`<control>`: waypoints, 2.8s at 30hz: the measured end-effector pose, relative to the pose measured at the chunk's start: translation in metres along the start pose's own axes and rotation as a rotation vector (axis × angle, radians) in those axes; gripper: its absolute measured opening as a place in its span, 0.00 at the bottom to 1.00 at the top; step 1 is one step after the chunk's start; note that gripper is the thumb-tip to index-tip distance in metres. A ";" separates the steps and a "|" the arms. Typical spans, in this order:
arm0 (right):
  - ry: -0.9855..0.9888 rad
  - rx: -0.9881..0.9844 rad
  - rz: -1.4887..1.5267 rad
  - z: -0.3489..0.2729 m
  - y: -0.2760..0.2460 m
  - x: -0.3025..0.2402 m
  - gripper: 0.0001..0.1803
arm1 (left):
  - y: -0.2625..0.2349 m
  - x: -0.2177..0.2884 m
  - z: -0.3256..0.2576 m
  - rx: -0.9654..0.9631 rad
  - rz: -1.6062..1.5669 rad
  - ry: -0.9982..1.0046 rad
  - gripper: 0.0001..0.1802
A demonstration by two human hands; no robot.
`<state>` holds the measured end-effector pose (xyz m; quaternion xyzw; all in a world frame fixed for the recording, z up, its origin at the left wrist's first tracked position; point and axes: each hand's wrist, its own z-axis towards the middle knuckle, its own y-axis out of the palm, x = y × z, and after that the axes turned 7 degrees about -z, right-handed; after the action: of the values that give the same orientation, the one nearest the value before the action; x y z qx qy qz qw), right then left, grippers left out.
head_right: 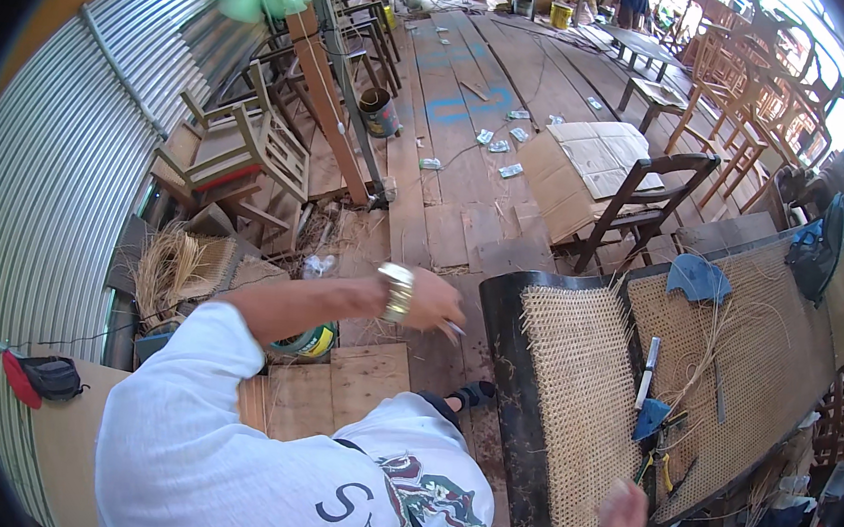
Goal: Repairing and weaving the rattan seat of a wooden chair using cane strips, a hammer, and pliers.
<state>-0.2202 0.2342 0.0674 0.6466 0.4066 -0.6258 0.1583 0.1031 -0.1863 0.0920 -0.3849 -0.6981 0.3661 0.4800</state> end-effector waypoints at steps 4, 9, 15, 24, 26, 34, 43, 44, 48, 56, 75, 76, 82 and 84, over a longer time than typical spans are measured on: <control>-0.066 -0.513 0.099 0.023 0.136 -0.046 0.22 | -0.020 0.094 0.083 -0.145 0.075 0.432 0.10; 0.035 -0.641 0.259 0.013 0.187 -0.061 0.16 | -0.042 0.156 0.103 -0.177 0.241 0.522 0.11; 0.007 -0.317 0.301 0.012 0.165 -0.047 0.19 | -0.003 0.142 0.102 0.420 -0.351 0.428 0.09; -0.147 0.104 0.188 0.035 0.147 -0.041 0.17 | 0.083 0.163 0.084 0.486 -0.880 0.010 0.12; -0.220 0.315 0.055 0.052 0.145 -0.024 0.16 | 0.086 0.168 0.085 0.530 -0.784 0.098 0.11; -0.393 0.882 -0.537 0.084 0.035 0.036 0.10 | 0.048 0.120 0.018 0.469 -0.866 0.161 0.04; -0.039 1.139 -0.841 0.037 -0.115 0.123 0.18 | 0.101 -0.181 -0.144 0.484 -0.232 -0.643 0.11; -0.031 1.139 -0.836 0.032 -0.129 0.128 0.18 | 0.125 -0.265 -0.205 0.636 -0.067 -0.596 0.17; 0.403 0.875 -0.758 0.026 -0.146 0.175 0.21 | 0.134 -0.341 -0.340 0.702 -0.537 -1.655 0.26; 0.332 0.741 -0.398 0.102 -0.047 0.202 0.19 | 0.159 -0.146 -0.141 0.182 -1.241 -1.198 0.12; 0.329 0.173 0.084 -0.095 0.061 -0.004 0.08 | 0.066 0.086 0.104 0.459 -1.744 -0.421 0.10; 0.337 0.226 0.073 -0.110 0.050 0.000 0.07 | 0.070 0.081 0.102 0.485 -1.722 -0.422 0.10; 0.344 0.280 0.055 -0.147 0.016 0.012 0.04 | 0.087 0.084 0.095 0.536 -1.643 -0.387 0.09; 0.342 0.278 0.044 -0.152 0.013 0.012 0.04 | 0.089 0.089 0.092 0.551 -1.639 -0.328 0.08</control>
<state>-0.1084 0.3385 0.0770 0.7676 0.3232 -0.5533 0.0101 0.0101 -0.0820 0.0232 0.4241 -0.7018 0.1124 0.5612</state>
